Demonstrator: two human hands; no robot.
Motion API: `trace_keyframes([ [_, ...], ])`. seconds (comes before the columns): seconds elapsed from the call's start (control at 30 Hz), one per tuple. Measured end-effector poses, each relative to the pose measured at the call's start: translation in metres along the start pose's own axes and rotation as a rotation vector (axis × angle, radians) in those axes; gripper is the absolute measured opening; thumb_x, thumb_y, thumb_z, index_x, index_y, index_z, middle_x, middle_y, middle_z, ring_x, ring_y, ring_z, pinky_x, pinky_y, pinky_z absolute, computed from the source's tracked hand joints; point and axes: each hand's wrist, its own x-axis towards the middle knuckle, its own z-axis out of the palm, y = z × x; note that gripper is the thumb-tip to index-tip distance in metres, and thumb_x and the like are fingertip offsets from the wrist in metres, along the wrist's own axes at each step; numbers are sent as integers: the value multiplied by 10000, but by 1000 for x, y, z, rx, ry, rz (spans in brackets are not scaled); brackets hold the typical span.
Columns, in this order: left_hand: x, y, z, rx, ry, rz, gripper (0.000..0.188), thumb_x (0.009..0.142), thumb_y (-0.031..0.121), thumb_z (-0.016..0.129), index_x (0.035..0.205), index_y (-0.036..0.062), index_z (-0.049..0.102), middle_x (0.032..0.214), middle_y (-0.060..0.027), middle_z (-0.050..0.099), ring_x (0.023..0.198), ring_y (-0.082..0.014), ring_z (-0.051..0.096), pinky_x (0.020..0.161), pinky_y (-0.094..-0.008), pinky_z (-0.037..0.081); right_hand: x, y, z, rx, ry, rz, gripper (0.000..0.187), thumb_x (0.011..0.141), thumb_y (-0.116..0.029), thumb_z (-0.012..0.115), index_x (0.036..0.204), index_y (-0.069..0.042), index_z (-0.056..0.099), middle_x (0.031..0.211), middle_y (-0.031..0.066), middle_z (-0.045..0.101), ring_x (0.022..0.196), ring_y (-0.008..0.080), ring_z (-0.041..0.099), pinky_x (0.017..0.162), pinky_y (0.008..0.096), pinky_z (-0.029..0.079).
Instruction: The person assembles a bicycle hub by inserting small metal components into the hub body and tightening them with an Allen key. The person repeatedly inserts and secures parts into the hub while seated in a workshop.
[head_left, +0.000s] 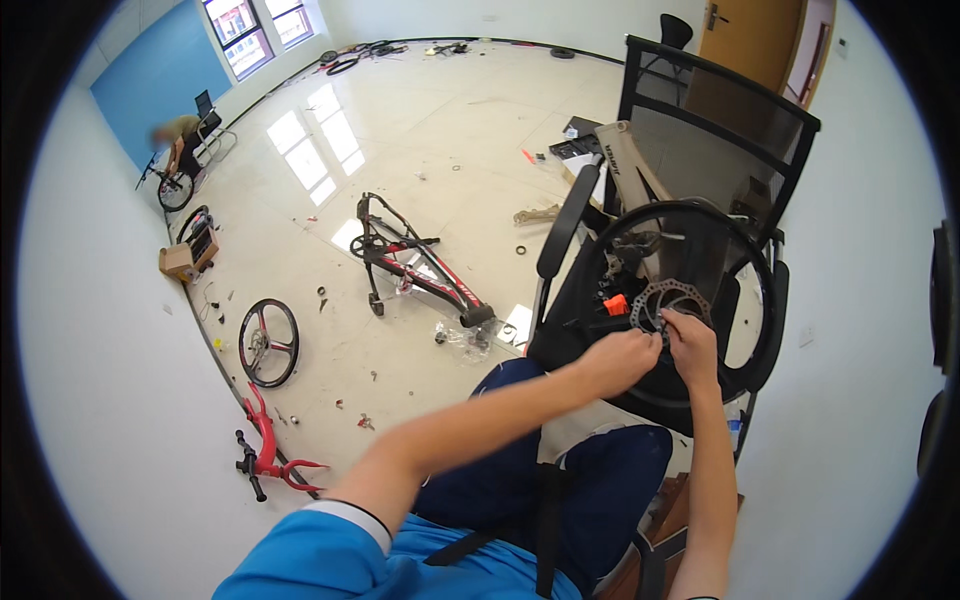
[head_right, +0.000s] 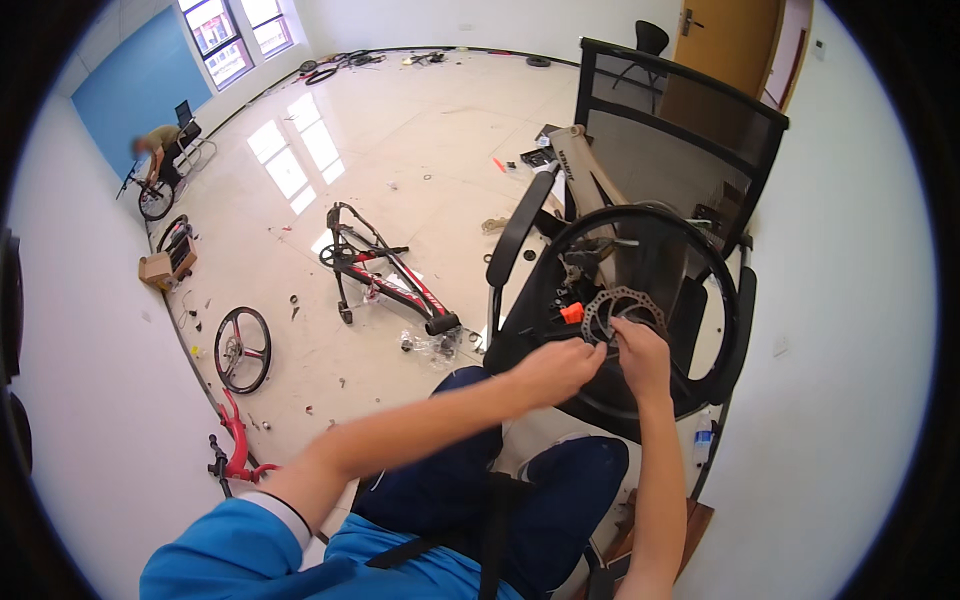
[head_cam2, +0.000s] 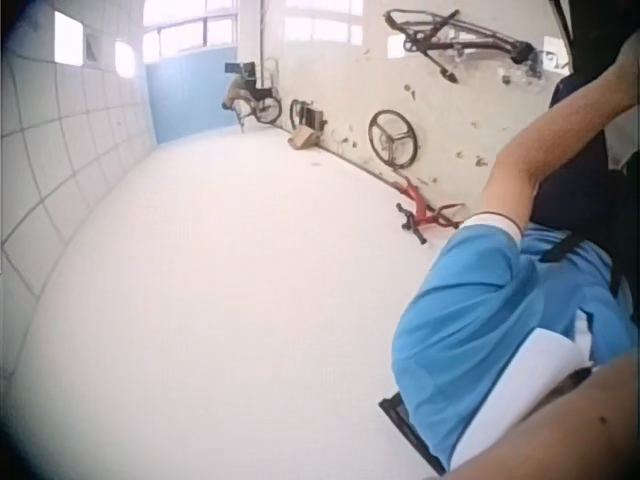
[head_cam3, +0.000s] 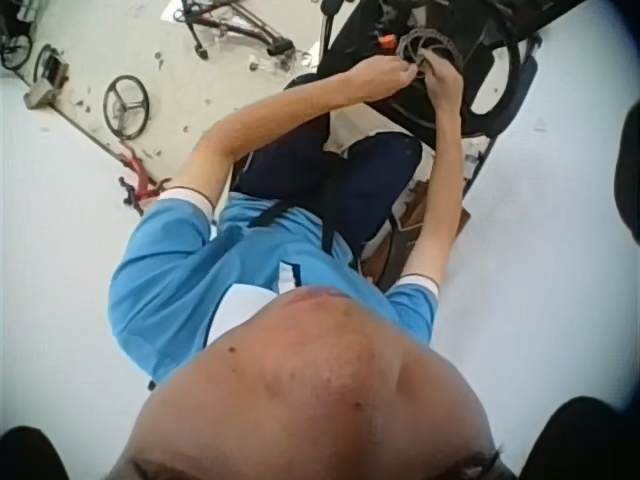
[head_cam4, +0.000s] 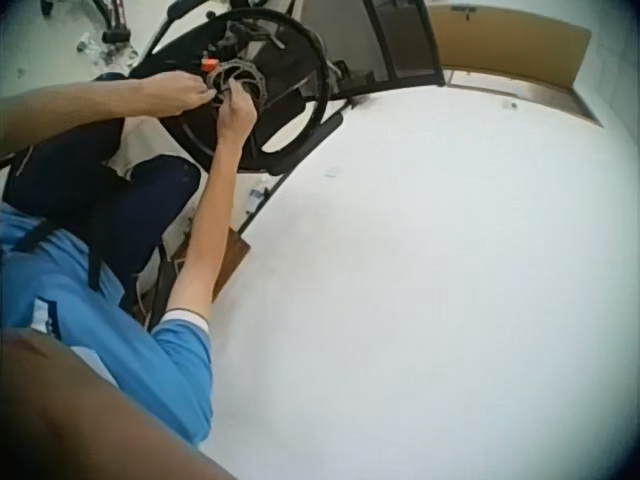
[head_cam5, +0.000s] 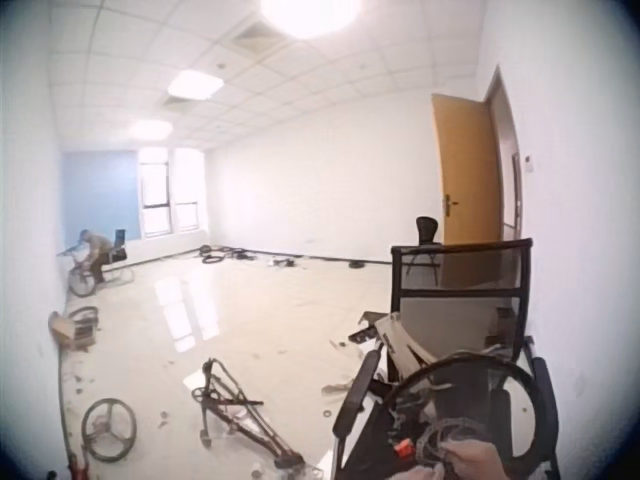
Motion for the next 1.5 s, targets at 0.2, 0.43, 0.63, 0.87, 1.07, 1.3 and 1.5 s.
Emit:
trace_keyframes([
  [0.2,45,-42,-51,388,-306,411,158,796,138,584,837,7,661,775,-108,679,767,-259,688,623,-357,573,9,-19,0,-60,-22,-65,215,761,-8,651,974,-35,663,954,133,684,892,307,662,777,384,534],
  [0.43,50,-24,-50,-277,-6,-25,152,792,75,658,925,12,698,820,-106,664,837,-282,665,681,-371,566,0,-12,-4,-74,23,-50,150,836,-49,631,986,-39,643,899,134,683,778,310,670,655,372,545],
  [0.63,20,-4,-24,-246,273,54,268,753,-19,622,1015,14,666,950,-123,637,843,-271,657,694,-341,538,-3,-12,5,-90,65,-81,179,794,-57,665,970,-31,650,899,134,687,792,297,676,643,357,546],
  [0.87,43,-24,-38,273,78,658,112,711,110,606,796,38,618,835,-56,541,779,-196,609,626,-303,520,-4,-17,-8,-101,44,-118,297,758,-31,648,1053,-51,666,977,128,693,880,292,676,738,355,548],
  [1.07,37,-47,-46,368,-138,910,161,655,154,620,764,40,651,888,-55,535,871,-179,561,703,-276,525,-7,-17,0,-139,31,-137,170,778,-22,635,947,-41,645,949,97,695,855,262,681,709,350,553],
  [1.3,21,-9,-52,-224,274,209,293,738,-19,670,1025,41,678,1065,-84,654,793,-238,649,681,-313,550,-10,-16,6,-195,161,-96,140,779,-53,685,914,-49,645,883,79,703,789,256,686,674,350,555],
  [1.5,-2,11,-31,-640,336,-745,236,875,185,694,936,-44,703,693,-100,692,610,-113,652,596,-235,509,-2,-18,20,-176,234,-102,96,765,-47,704,855,-55,672,834,68,703,759,236,681,667,328,545],
])
